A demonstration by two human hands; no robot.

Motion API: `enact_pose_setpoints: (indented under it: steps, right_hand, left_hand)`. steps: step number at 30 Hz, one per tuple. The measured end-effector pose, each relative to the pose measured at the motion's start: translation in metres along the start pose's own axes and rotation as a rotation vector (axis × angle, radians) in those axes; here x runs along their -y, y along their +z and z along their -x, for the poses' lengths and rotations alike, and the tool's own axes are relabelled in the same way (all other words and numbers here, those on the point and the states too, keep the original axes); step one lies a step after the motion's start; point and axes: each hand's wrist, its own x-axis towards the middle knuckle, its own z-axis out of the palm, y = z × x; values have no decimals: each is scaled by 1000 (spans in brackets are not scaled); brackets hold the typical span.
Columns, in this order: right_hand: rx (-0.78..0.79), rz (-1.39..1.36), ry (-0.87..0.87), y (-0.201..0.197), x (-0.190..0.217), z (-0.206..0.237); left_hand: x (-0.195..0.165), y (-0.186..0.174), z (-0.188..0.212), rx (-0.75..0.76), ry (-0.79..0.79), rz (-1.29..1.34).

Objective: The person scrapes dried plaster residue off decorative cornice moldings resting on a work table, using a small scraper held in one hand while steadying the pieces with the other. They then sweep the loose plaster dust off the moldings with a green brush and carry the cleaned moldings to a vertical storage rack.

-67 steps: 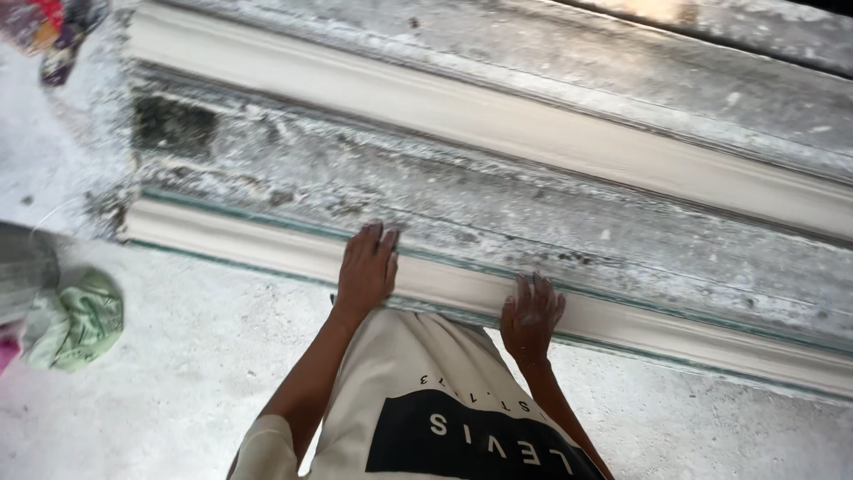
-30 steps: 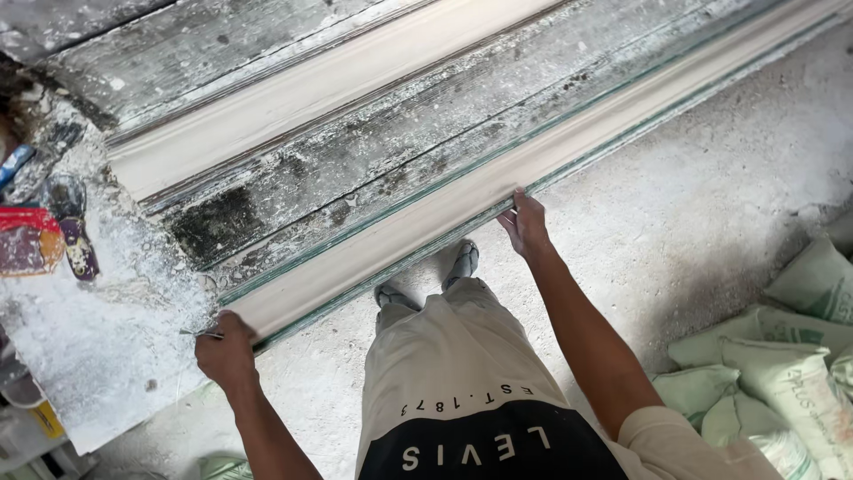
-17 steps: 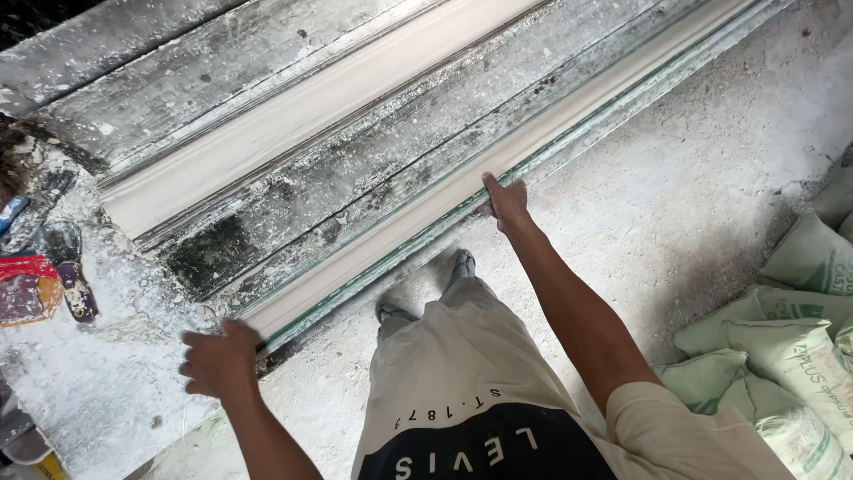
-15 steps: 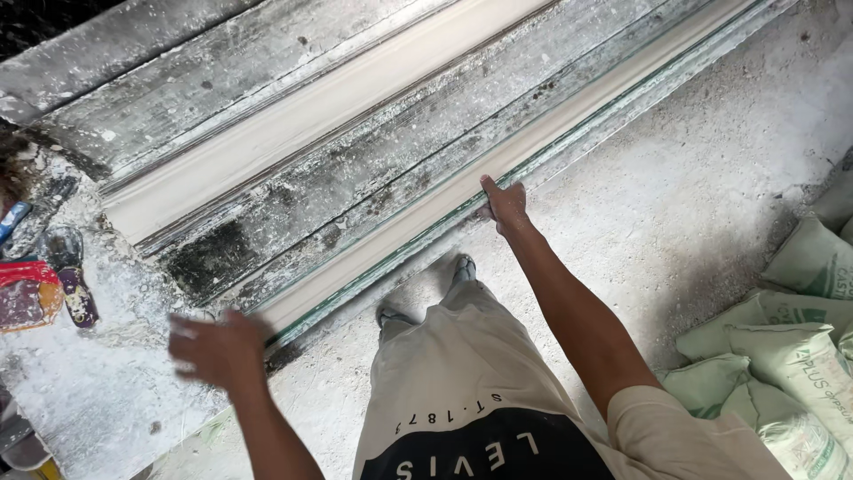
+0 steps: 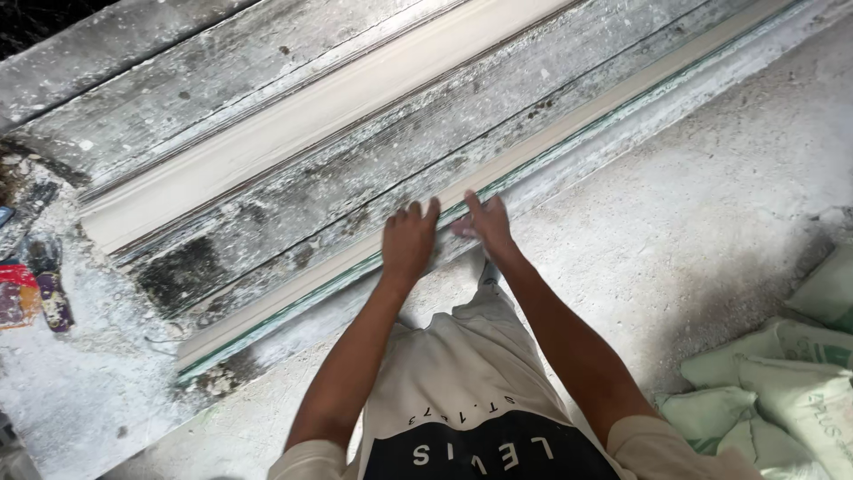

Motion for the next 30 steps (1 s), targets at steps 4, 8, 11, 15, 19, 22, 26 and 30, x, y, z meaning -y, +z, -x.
enact_pose_setpoints:
  steps: [4,8,11,15,19,22,26,30]
  right_hand:
    - [510,415,-317,-89,-5,-42]
    - [371,1132,-908,-223,25,-111]
    - [15,1198,-1163,-333,85,-164]
    - [-363,1638,-1174,-428,173,-230]
    - [-378,1833,-1135,-461,222,-292]
    - [-281,1701,-1097,-477,238,-318]
    - [-317,1883,-1111,-490,252,-333]
    - [-224,1954,-1069,-500,259,-330]
  left_hand:
    - [10,3,-12,14,-40,38]
    - [7,5,-23,-107,-139,13]
    - [-2,4,-31,-192,-222,-88]
    - [-16,2,-35,-172,-273,-145]
    - [-27,2,-31,-192,-261,-211]
    - [-31,4,-29,-219,-270,-298]
    - [-30,10,-28,-235,-283,-287]
    - [-26,10,-16,-209,-322,-318]
